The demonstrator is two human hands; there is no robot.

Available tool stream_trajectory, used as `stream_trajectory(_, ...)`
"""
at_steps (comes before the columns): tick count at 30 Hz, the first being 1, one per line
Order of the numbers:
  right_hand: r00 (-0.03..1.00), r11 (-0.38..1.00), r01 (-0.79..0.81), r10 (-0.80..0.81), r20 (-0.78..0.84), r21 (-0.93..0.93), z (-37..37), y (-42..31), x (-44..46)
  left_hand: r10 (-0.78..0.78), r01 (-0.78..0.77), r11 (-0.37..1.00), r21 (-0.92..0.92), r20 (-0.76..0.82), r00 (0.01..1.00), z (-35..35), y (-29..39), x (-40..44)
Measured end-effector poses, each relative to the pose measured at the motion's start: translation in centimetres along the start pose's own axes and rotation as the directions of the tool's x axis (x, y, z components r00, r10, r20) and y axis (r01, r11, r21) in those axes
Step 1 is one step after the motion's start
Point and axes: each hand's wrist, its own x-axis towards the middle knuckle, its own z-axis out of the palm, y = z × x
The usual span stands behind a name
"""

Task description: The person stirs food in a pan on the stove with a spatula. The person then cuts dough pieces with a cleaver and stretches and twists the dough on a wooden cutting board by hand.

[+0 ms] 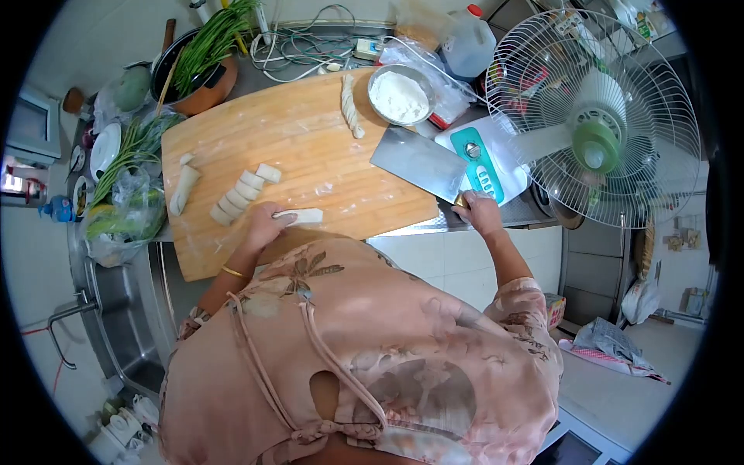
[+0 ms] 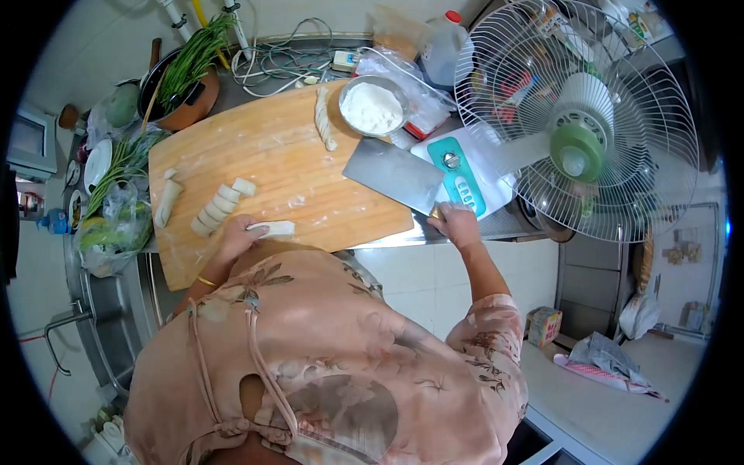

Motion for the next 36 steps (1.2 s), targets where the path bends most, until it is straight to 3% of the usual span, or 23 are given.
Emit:
stream_trajectory(13,0.988,0.996,-0.090,0.085,-0.128,-0.030,-0.1,-3.5,0.9,-0.015,0.018,0.988,0.152,-0.019,1.000,0.1,1.1,-0.4)
stream_trajectory(16,0.968,0.999,-0.027,0.031,-0.250,0.018,-0.2,-7.3,1.7,0.134,-0.104,0.932,0.346,-0.063,0.989,0.4,0.5,0.0)
stream_trajectory(19,0.984,0.904,0.091,-0.016,-0.177,0.418,0.9,-13.5,3.7,0.288,-0.222,0.899,0.377,-0.127,0.949,1.1,0.0,0.2)
stream_trajectory(20,0.969,0.854,0.233,-0.161,-0.190,0.465,1.5,-15.4,4.4,0.244,-0.187,0.906,0.379,-0.109,0.964,1.1,0.4,0.2)
stream_trajectory(21,0.979,0.797,0.204,-0.185,-0.091,0.568,0.7,-18.1,5.1,0.200,-0.153,0.912,0.380,-0.087,0.976,1.0,1.4,0.0)
stream_trajectory(23,0.964,0.542,0.092,-0.259,0.062,0.835,0.9,-22.3,6.8,0.134,-0.107,0.922,0.373,-0.047,0.990,0.9,2.4,0.0)
stream_trajectory(25,0.888,0.588,0.447,-0.386,-0.251,0.674,4.1,-25.0,8.7,0.088,-0.078,0.931,0.356,-0.012,0.996,0.9,2.9,0.3)
stream_trajectory(28,0.900,0.472,0.251,-0.436,-0.024,0.845,2.4,-27.8,10.3,0.188,-0.189,0.982,0.002,0.086,0.978,1.1,-0.7,3.3)
stream_trajectory(31,0.864,0.490,0.050,-0.458,0.209,0.870,4.3,-27.7,12.2,0.162,-0.144,0.974,-0.177,0.090,0.983,0.5,-0.3,4.3)
stream_trajectory(34,0.889,0.334,-0.235,-0.306,0.341,0.913,3.9,-27.2,12.6,-0.014,0.056,0.941,-0.335,0.128,0.992,-0.6,2.7,3.8)
stream_trajectory(36,0.898,0.099,-0.330,-0.273,0.345,0.939,5.0,-27.3,13.2,-0.011,0.040,0.930,-0.364,0.082,0.997,-0.9,4.1,4.3)
